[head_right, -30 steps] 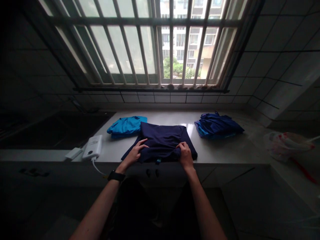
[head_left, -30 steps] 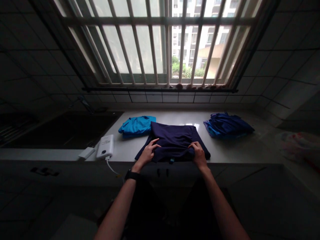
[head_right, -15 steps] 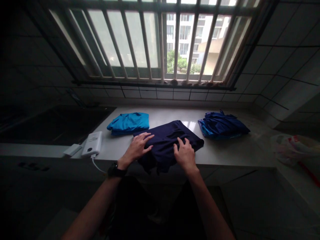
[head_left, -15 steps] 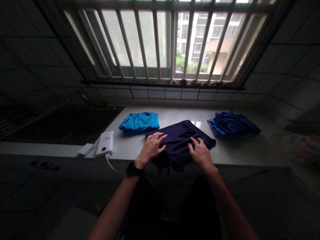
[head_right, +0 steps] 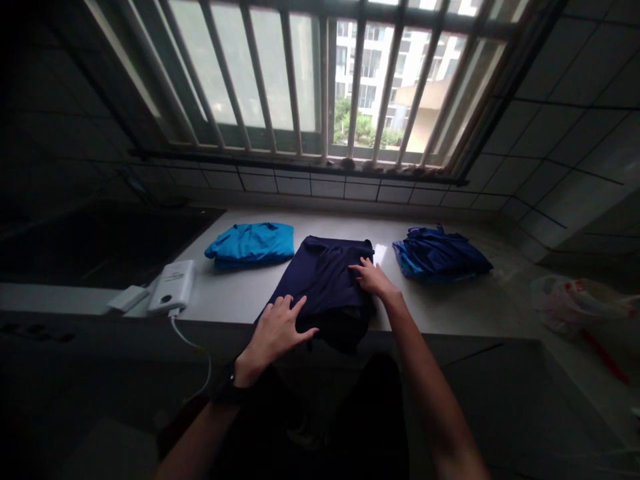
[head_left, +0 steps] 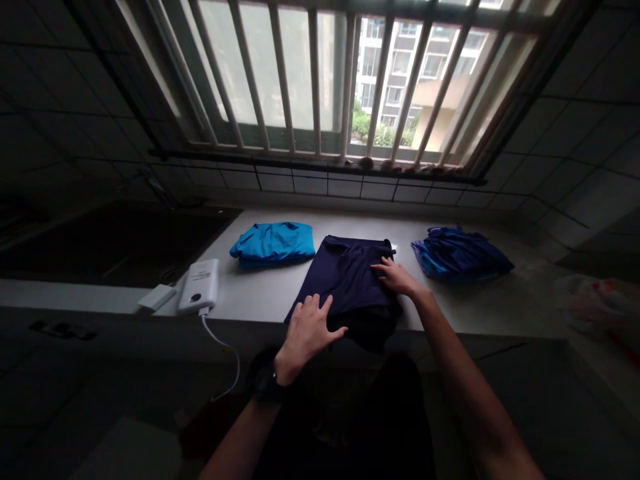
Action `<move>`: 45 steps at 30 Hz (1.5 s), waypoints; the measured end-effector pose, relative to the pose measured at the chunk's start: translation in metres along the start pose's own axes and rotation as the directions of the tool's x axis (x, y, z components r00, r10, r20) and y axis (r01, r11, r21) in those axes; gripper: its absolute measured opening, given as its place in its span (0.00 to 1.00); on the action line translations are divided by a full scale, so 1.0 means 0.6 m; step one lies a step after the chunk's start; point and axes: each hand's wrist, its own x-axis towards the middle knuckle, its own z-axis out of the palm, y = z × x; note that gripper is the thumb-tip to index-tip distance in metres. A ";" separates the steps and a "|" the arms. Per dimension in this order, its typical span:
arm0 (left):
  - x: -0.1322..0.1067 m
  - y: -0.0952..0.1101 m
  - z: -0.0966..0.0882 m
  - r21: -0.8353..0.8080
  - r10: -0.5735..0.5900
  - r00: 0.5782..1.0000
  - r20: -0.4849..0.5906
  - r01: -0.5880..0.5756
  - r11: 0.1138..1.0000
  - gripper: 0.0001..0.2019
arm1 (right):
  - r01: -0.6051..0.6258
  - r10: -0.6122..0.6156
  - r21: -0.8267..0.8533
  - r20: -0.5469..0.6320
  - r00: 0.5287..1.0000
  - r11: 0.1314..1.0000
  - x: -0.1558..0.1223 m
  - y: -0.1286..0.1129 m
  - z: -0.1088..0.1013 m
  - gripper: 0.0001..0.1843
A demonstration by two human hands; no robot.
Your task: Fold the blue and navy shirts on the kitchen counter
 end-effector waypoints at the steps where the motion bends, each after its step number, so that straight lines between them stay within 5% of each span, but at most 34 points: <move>1: -0.004 -0.007 0.000 -0.015 0.046 0.999 0.002 -0.046 0.999 0.38 | 0.008 -0.009 -0.013 -0.077 0.997 1.000 -0.018 -0.017 0.003 0.22; 4: -0.019 -0.039 0.015 -0.008 0.152 0.988 -0.027 -0.152 0.988 0.40 | 0.117 -0.112 0.011 -0.232 0.966 0.993 -0.107 -0.075 0.061 0.25; 7: -0.028 -0.065 0.030 0.043 0.185 0.982 -0.034 -0.183 0.982 0.41 | 0.175 -0.186 -0.068 -0.219 0.958 0.982 -0.186 -0.113 0.149 0.43; 11: -0.021 -0.069 0.011 0.061 0.234 0.972 0.028 -0.236 0.970 0.36 | 0.091 -0.128 -0.129 -0.318 0.939 0.987 -0.206 -0.118 0.204 0.40; 14: -0.021 -0.063 -0.029 0.036 0.244 0.962 0.123 -0.250 0.968 0.27 | 0.169 -0.187 -0.083 -0.318 0.929 0.982 -0.201 -0.104 0.177 0.34; 18: -0.032 -0.065 -0.086 -0.127 0.247 0.947 0.203 -0.225 0.966 0.17 | 0.267 -0.253 0.031 -0.237 0.938 0.963 -0.208 -0.086 0.091 0.24; 23: 0.029 -0.058 -0.144 -0.298 0.209 0.977 -0.046 -0.213 0.931 0.14 | 0.273 -0.245 0.180 -0.163 0.956 0.945 -0.155 -0.079 -0.048 0.25; 25: 0.079 -0.043 -0.148 -0.248 0.138 0.978 -0.156 -0.174 0.953 0.15 | 0.218 -0.180 0.078 -0.337 0.924 0.973 -0.115 -0.086 -0.081 0.24; 28: 0.137 -0.020 -0.114 -0.082 0.045 0.957 -0.286 -0.071 0.994 0.20 | 0.068 -0.077 -0.037 -0.584 0.808 0.997 -0.068 -0.100 -0.065 0.25; 32: 0.145 -0.013 -0.019 0.039 0.122 0.990 -0.076 -0.119 0.992 0.23 | 0.000 -0.024 -0.082 -0.305 0.952 0.997 -0.056 -0.093 0.042 0.24; 36: 0.122 -0.027 0.044 0.033 0.085 0.996 -0.036 -0.084 0.996 0.24 | -0.065 0.042 -0.101 -0.211 0.977 0.993 -0.063 -0.070 0.120 0.27; 42: 0.131 -0.034 0.041 -0.082 0.050 0.998 -0.037 -0.053 0.995 0.24 | -0.019 0.033 0.042 -0.350 0.936 0.999 -0.056 -0.046 0.116 0.24; 45: 0.128 -0.040 0.041 -0.170 -0.240 0.957 -0.162 0.212 0.962 0.27 | -0.133 0.235 0.228 -0.517 0.823 0.965 -0.044 -0.012 0.099 0.26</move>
